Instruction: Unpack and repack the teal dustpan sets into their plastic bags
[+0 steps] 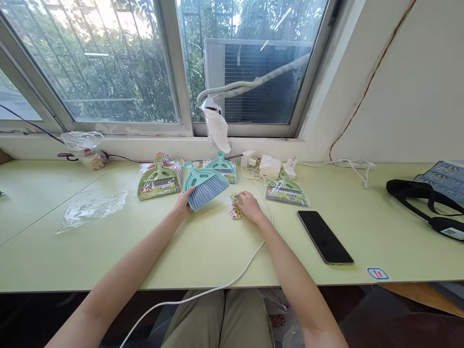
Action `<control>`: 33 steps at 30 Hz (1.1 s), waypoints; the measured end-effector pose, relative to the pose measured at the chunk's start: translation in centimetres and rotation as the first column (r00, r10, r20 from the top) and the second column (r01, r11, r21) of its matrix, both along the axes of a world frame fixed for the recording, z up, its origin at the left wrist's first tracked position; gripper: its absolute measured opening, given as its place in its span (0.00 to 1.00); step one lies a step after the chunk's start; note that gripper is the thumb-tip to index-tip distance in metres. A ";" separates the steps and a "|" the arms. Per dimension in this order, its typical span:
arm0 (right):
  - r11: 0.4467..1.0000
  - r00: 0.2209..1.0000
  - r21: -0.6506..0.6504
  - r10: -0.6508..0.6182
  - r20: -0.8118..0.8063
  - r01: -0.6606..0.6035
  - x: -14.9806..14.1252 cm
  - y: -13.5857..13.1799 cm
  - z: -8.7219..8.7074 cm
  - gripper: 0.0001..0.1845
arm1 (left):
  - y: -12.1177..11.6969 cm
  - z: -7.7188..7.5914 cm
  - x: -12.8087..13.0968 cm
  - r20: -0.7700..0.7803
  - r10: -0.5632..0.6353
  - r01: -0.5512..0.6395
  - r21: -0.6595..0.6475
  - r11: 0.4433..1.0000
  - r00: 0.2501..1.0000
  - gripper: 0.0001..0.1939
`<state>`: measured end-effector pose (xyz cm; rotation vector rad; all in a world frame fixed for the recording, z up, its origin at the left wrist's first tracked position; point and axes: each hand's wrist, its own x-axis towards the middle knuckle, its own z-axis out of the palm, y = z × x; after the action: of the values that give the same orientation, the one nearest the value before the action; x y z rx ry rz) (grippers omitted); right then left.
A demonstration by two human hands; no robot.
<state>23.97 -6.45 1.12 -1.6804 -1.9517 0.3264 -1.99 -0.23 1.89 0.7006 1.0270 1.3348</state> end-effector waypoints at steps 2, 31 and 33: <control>0.998 0.998 -0.029 -0.060 0.015 0.060 -0.2 0.0 0.0 0.25 | 0.1 -0.2 0.0 -0.002 -0.011 0.011 -0.004 1.000 1.000 0.19; 0.972 0.704 -0.230 -0.126 -0.699 -0.055 0.5 -0.8 2.9 0.22 | -0.8 -0.1 0.4 -0.061 -0.020 0.021 0.026 0.999 0.998 0.19; 0.978 0.614 -0.202 -0.128 -0.779 -0.052 0.4 -1.1 3.4 0.23 | -1.3 0.0 0.8 -0.072 -0.042 0.045 0.045 0.998 0.997 0.21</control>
<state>24.38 -7.55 4.54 -1.3230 -1.2167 1.0904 -1.24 -1.53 1.93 0.8064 1.0339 1.3074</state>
